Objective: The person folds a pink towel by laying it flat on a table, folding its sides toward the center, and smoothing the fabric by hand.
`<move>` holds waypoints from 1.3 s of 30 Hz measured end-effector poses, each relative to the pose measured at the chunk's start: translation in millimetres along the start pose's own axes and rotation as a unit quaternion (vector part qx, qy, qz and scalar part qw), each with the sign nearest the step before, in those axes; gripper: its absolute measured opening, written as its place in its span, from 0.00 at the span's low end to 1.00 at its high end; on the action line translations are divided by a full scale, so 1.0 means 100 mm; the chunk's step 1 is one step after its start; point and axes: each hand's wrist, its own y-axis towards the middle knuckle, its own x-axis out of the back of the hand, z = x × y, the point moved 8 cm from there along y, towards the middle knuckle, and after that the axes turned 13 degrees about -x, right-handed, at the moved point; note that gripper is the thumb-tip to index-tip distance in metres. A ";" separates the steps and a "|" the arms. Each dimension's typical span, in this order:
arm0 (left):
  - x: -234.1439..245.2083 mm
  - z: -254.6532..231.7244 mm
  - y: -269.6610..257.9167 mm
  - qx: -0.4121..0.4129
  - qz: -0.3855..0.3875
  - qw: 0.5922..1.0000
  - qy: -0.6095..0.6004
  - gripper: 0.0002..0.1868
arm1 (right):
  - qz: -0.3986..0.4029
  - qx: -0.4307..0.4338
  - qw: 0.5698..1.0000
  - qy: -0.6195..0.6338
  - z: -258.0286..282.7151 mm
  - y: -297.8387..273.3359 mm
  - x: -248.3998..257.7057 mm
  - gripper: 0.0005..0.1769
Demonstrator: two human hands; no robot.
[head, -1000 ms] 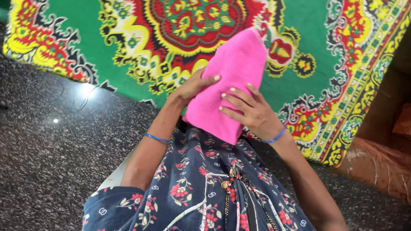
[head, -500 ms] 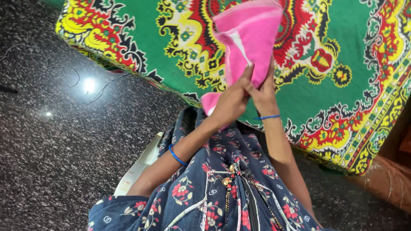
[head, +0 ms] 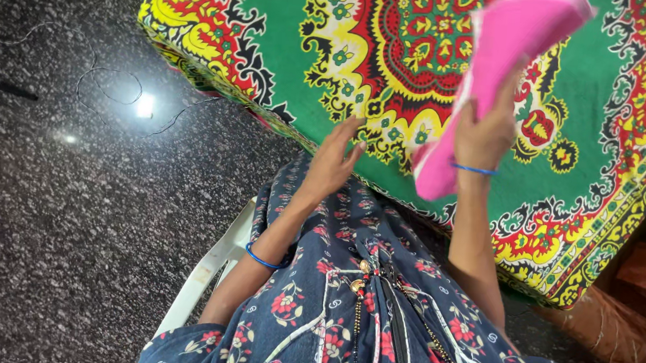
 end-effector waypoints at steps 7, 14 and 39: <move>0.30 0.37 0.08 0.035 -0.040 0.997 0.053 0.25 | 0.305 0.041 0.949 -0.070 0.12 -0.26 -1.44 0.36; 0.32 0.64 0.26 0.055 -0.028 0.992 0.106 0.27 | 0.147 0.045 0.984 -0.088 -0.66 0.27 -1.75 0.35; -0.98 0.31 1.37 -0.184 0.142 0.973 -0.007 0.34 | 0.211 -0.323 0.706 0.594 -2.32 0.68 -1.39 0.27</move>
